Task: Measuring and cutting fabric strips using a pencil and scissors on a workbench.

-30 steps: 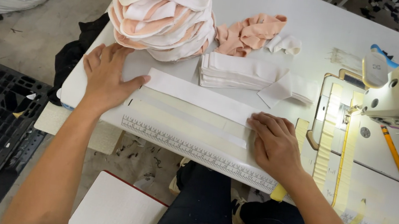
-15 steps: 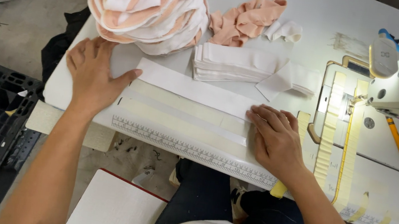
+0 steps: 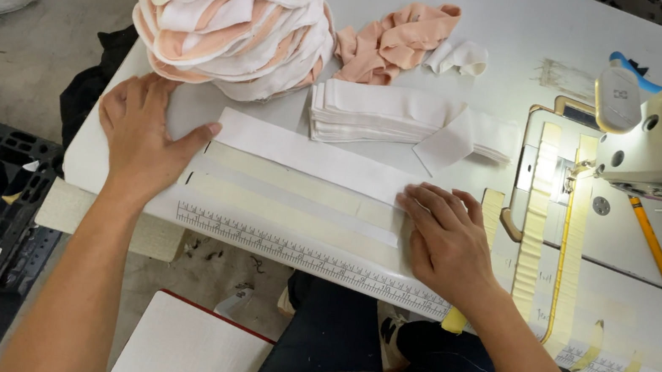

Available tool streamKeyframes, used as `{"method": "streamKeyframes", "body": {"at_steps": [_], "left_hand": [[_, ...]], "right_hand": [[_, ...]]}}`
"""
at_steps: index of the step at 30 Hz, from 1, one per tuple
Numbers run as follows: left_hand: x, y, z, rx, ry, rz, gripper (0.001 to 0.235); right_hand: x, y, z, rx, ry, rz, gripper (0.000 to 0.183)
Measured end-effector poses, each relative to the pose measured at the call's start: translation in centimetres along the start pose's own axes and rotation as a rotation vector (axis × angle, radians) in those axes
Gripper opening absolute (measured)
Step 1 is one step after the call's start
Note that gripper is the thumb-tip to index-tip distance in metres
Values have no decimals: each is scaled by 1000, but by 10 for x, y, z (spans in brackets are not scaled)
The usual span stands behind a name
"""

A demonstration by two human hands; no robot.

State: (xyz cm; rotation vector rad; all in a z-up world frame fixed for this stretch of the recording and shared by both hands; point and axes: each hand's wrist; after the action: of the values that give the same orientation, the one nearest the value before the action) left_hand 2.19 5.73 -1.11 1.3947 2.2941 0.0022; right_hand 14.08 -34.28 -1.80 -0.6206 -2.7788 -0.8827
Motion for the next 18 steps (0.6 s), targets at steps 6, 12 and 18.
{"method": "streamKeyframes", "body": {"at_steps": [6,12,18], "left_hand": [[0,0,6,-69,-20,17,68],[18,-3,28,-300,121,37,64],[10,-12,13,-525,303,98,53]], "right_hand": [[-1,6,-3,-37,223,61,34],[-60,147,-9,-288,322,-120,30],[-116,236,70,496,-94,139,22]]}}
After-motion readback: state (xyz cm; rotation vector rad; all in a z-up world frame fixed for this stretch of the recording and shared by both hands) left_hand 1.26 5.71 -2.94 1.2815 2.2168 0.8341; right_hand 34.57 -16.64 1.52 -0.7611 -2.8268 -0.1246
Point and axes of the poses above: each hand's wrist, its own y-axis towards the middle knuckle, its own z-axis out of the palm, x = y × z, and after that the axes turned 11 degrees about y, right-handed
